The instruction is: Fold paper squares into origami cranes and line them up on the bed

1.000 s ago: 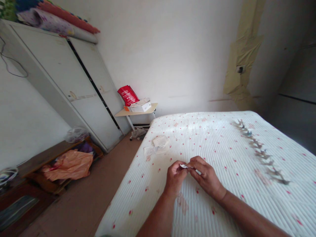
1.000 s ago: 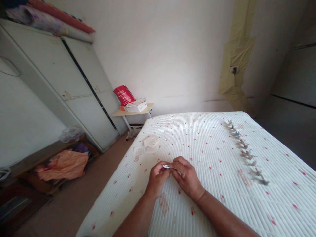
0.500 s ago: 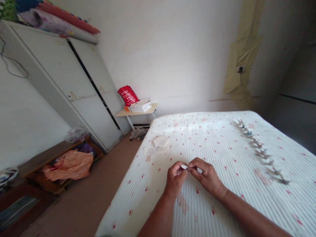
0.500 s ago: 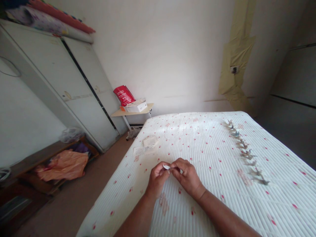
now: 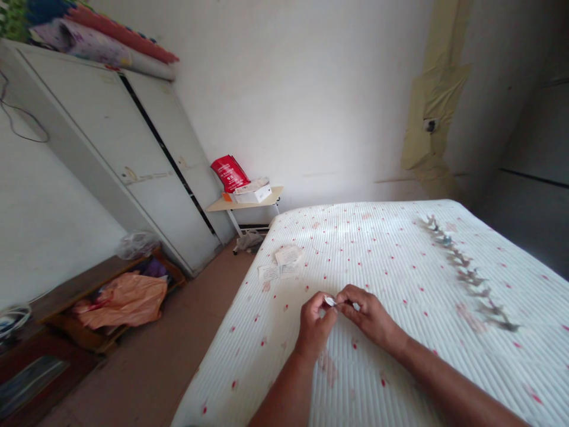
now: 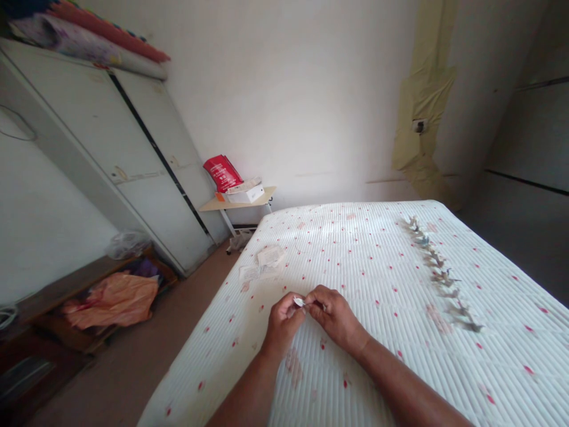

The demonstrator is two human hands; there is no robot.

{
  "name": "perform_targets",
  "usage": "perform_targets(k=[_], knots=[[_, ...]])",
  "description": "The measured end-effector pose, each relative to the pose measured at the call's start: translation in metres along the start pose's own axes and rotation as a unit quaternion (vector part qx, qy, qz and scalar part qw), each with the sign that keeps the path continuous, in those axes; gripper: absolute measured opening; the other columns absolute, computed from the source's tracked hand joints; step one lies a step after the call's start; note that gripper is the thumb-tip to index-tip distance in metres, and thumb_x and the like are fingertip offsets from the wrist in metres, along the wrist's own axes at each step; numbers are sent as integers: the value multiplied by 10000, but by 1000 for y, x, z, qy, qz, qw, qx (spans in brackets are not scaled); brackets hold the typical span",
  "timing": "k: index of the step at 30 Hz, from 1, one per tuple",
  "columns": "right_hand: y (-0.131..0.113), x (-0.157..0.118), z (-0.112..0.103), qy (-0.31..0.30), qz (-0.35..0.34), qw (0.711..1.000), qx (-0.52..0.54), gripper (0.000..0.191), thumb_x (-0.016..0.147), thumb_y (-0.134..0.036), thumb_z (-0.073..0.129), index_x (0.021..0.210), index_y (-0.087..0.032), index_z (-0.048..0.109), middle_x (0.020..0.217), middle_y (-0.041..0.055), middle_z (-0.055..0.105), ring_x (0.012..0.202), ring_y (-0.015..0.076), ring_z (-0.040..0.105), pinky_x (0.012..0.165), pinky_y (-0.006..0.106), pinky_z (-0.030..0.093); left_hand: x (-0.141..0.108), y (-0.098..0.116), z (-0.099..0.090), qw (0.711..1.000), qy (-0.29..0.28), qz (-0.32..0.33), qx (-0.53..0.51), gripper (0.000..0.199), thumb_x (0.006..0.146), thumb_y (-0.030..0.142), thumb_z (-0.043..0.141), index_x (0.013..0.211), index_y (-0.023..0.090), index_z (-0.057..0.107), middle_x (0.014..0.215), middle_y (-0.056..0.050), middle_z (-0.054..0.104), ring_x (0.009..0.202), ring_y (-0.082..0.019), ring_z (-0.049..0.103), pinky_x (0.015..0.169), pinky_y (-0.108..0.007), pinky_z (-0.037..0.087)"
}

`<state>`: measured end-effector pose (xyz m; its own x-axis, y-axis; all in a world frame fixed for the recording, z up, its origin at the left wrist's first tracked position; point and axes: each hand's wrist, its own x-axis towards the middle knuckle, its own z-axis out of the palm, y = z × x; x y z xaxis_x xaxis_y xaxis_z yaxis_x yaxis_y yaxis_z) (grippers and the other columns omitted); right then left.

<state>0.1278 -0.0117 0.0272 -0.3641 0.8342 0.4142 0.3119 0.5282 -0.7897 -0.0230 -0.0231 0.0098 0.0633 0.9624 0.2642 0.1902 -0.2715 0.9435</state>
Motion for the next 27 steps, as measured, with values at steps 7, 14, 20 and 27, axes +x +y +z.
perform_targets(k=[7, 14, 20, 27], knots=[[2, 0, 0, 24, 10, 1000, 9, 99, 811, -259, 526, 746, -188, 548, 718, 3, 536, 668, 120, 521, 621, 234, 418, 0, -2, -2, 1000, -20, -16, -10, 73, 705, 224, 515, 684, 154, 521, 632, 30, 452, 630, -95, 418, 616, -187, 345], [3, 1, -2, 19, 0, 999, -28, 147, 817, -269, 523, 720, -181, 588, 705, 16, 565, 665, 127, 537, 634, 250, 425, 1, -3, -3, 999, -19, -41, -13, 101, 700, 246, 535, 691, 145, 546, 610, 35, 449, 598, -88, 391, 590, -189, 333], [7, 0, -1, 14, 47, 998, -41, 169, 805, -276, 513, 680, -179, 574, 673, -1, 550, 627, 116, 526, 587, 227, 406, 2, -4, -1, 998, -20, -62, -7, 96, 675, 218, 532, 679, 131, 573, 601, 31, 480, 600, -94, 407, 590, -202, 330], [12, 3, -3, -30, 93, 993, -71, 217, 799, -276, 487, 622, -165, 546, 617, -16, 521, 588, 102, 478, 540, 212, 358, 6, -6, 1, 995, -42, -81, 42, 232, 741, 298, 493, 590, 136, 562, 518, 51, 395, 533, -88, 361, 528, -213, 271]])
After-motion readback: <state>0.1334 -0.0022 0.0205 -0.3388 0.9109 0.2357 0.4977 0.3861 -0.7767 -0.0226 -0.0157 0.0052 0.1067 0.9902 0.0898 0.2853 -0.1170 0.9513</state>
